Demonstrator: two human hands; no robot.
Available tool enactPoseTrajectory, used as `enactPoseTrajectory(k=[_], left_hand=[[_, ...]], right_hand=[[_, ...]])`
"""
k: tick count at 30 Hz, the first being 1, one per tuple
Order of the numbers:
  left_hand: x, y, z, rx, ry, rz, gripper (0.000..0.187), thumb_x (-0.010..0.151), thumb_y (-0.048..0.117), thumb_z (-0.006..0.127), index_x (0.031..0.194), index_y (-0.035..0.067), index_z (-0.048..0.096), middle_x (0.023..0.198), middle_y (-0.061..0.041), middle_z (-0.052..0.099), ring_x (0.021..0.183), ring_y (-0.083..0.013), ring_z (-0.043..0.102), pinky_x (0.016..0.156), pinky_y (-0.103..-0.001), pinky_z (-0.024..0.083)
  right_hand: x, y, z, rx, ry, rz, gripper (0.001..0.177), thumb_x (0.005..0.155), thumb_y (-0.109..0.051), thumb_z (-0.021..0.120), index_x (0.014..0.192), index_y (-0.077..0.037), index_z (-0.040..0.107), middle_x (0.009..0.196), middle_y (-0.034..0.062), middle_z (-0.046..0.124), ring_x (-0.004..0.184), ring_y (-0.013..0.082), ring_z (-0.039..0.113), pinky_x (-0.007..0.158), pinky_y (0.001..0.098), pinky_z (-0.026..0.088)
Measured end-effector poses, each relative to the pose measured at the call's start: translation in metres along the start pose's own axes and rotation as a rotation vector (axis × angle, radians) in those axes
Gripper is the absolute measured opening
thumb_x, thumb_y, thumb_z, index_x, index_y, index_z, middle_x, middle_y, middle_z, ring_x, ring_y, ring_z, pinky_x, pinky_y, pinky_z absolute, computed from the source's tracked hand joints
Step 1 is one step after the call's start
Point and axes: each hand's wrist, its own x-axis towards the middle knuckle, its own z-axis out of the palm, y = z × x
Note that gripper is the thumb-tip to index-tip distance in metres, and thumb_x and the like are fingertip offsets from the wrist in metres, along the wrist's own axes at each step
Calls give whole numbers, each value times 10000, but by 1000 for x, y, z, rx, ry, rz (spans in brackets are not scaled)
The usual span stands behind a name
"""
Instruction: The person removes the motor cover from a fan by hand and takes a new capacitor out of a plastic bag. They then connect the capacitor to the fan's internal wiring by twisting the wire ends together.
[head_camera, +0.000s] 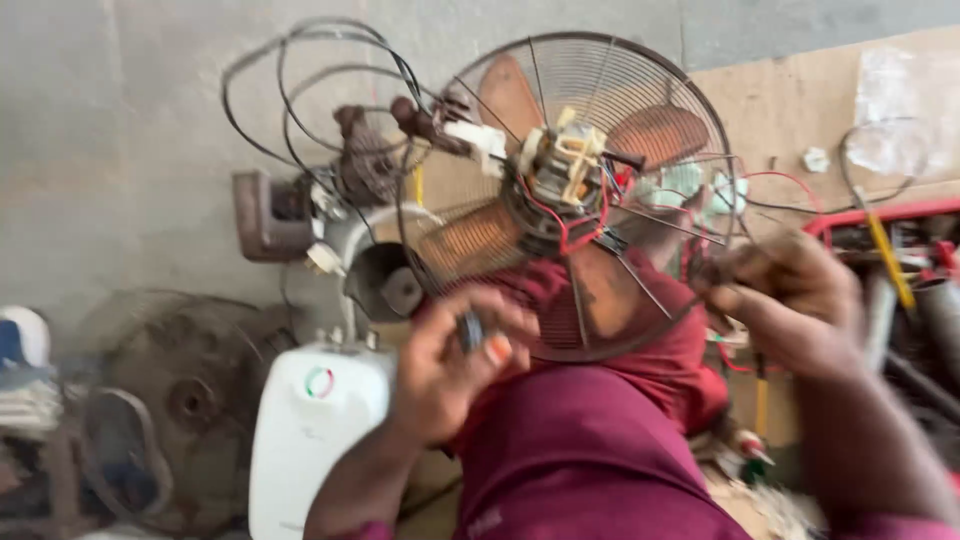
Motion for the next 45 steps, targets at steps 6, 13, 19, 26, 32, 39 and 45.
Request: enactPoseTrajectory(k=[6,13,19,26,32,39,45], left_hand=[[36,-43,-5,-457,-45,74,521,1057,202,687,1502,22,484,1399,-179,646,1196,-221,658,982,-339,569],[61,-71,18,-451,-112,-15,626,1034,163,757,1571,31,463,1332,-163,623,1209,-225,663,1026,-340,598],[68,-93,20,-409,-70,-187,467,1034,115,733,1428,21,499,1380,-201,655,1005,-206,709,755,-257,571],[78,-68,26,-351,-123,-275,475,1037,56,665,1477,37,489,1469,-186,561,1132,-205,690,978,-352,615],[75,-58,38,-279,-146,-272,492,1072,4,656,1511,40,440,1529,-234,554,1247,-281,694,1082,-422,594],[83,-48,38,-146,-83,-397,509,1052,-16,628,1513,-32,414,1497,-244,568,1251,-289,695,1084,-445,596],[93,-53,42,-239,-102,-413,548,1082,-18,557,1582,2,335,1545,-240,506,1304,-312,664,1129,-458,569]], right_hand=[[17,19,27,299,-104,10,223,966,130,686,1115,17,565,1138,280,673,894,259,709,768,375,594],[41,17,-38,52,268,-94,189,1026,171,614,1175,57,589,1123,207,656,940,267,692,891,362,595],[88,20,-170,-74,788,7,174,1045,130,683,1195,45,656,1044,139,703,855,229,720,790,349,649],[117,141,-260,-182,765,235,213,994,42,745,1189,9,667,1047,88,718,881,181,735,770,292,655],[142,277,-281,-749,822,379,543,877,-39,819,1375,42,617,1224,138,714,1056,202,697,881,303,562],[147,265,-252,-840,862,837,588,810,-45,704,1370,51,549,1220,196,664,1065,239,660,888,367,538],[119,275,-279,-636,818,518,728,815,13,776,1475,-73,481,1270,107,645,1083,188,642,861,308,561]])
